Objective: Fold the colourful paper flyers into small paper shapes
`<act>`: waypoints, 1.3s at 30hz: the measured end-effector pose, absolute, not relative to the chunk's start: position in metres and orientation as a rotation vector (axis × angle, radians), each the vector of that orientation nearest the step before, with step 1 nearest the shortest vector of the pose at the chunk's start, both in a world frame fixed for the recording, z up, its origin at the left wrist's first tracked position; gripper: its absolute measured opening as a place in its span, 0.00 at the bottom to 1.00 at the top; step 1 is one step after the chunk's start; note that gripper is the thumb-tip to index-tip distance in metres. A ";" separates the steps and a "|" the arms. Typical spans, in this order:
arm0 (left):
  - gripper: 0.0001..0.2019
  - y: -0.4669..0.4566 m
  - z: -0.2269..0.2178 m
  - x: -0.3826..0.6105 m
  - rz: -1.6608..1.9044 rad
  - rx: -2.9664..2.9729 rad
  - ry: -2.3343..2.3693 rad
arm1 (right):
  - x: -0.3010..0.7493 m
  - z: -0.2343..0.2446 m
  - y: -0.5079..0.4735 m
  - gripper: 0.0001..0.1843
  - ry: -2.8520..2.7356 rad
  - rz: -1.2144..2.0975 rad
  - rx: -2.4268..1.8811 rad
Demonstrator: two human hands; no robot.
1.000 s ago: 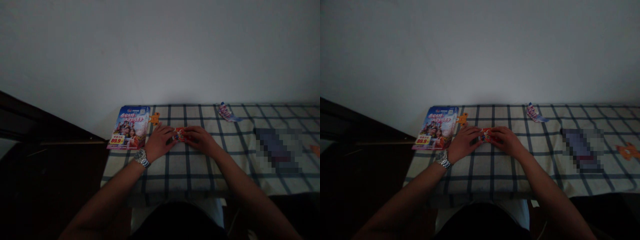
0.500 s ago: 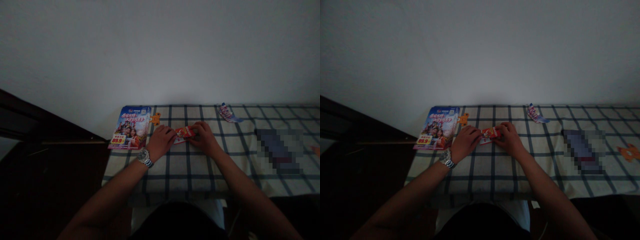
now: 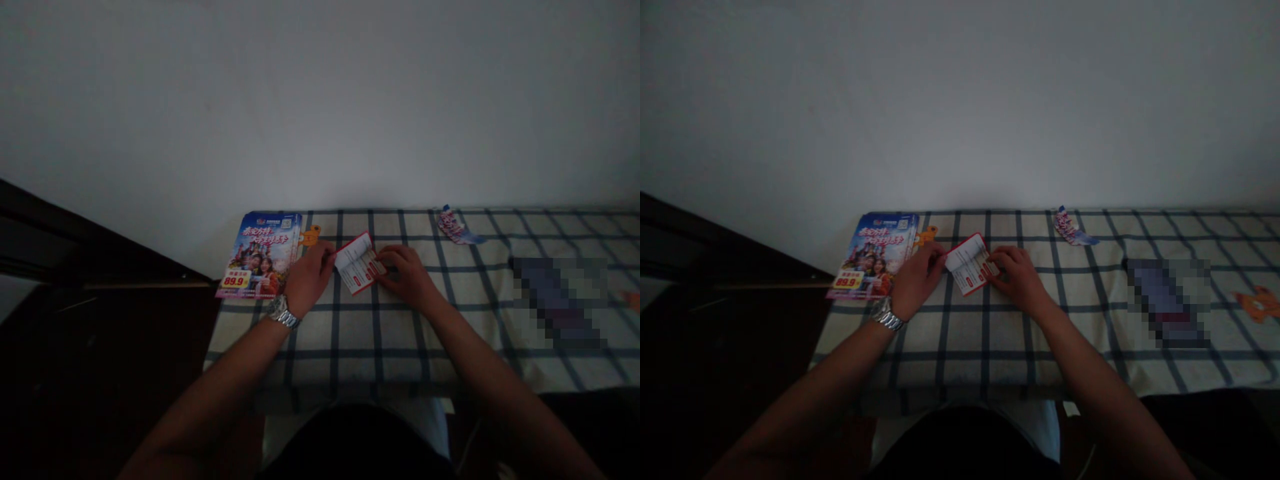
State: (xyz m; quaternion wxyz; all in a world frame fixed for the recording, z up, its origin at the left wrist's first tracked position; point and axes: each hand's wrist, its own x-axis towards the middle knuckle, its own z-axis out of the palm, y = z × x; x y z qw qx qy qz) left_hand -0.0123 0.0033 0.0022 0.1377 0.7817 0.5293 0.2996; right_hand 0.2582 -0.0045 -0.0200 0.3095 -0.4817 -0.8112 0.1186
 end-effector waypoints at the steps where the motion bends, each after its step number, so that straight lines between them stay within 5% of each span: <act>1: 0.08 0.004 0.002 -0.013 0.908 2.256 1.514 | 0.258 -0.019 -0.005 0.16 -2.166 0.315 -1.257; 8: 0.16 0.007 0.003 -0.016 0.882 2.346 1.498 | 0.259 -0.021 -0.004 0.16 -2.307 0.310 -1.192; 20: 0.15 0.007 -0.003 -0.013 0.819 2.484 1.563 | 0.261 -0.024 -0.003 0.13 -2.348 0.297 -1.184; 39: 0.18 0.008 -0.012 -0.011 0.653 2.617 1.017 | 0.262 -0.028 -0.004 0.13 -2.360 0.227 -1.166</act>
